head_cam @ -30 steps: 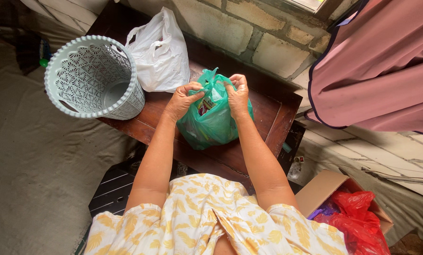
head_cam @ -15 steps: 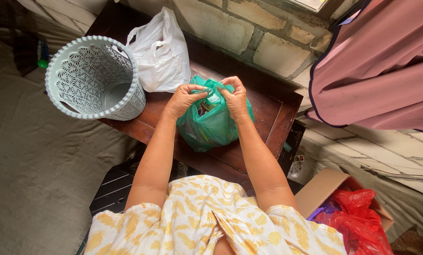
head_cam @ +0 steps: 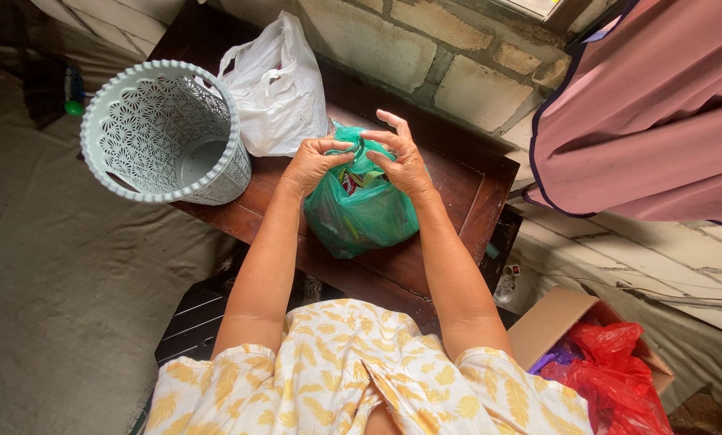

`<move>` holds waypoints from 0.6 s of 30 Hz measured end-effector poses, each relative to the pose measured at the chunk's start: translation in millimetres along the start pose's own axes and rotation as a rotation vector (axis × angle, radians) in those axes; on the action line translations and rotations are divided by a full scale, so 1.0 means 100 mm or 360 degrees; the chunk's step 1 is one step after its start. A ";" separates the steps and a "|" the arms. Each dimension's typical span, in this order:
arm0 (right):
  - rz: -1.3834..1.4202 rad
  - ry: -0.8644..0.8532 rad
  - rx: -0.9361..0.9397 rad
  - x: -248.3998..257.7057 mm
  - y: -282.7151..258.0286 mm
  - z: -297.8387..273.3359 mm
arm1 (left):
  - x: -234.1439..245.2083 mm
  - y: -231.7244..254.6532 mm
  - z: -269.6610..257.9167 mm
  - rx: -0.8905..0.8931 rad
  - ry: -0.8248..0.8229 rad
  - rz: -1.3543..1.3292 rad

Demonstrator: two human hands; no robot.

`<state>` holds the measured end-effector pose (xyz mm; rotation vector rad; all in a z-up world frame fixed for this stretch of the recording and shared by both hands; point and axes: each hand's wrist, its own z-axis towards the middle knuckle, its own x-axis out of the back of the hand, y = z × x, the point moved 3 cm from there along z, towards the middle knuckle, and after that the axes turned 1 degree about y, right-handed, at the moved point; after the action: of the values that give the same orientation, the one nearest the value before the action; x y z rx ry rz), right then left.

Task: The person empties snack packets from a light blue basket onto a wooden table, sorts the packets into a green plastic bag, and then places that green bag into a larger white plastic bag.

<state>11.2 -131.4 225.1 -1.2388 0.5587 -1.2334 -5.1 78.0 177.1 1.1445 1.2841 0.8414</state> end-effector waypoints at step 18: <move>0.0362 0.0114 -0.0210 -0.20 0.34 0.09 | 0.09 0.13 0.08 -0.0381 0.0312 0.0195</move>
<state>25.7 -114.3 191.7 -1.2071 0.8217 -1.0652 6.1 88.3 186.9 0.9743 1.2410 1.1892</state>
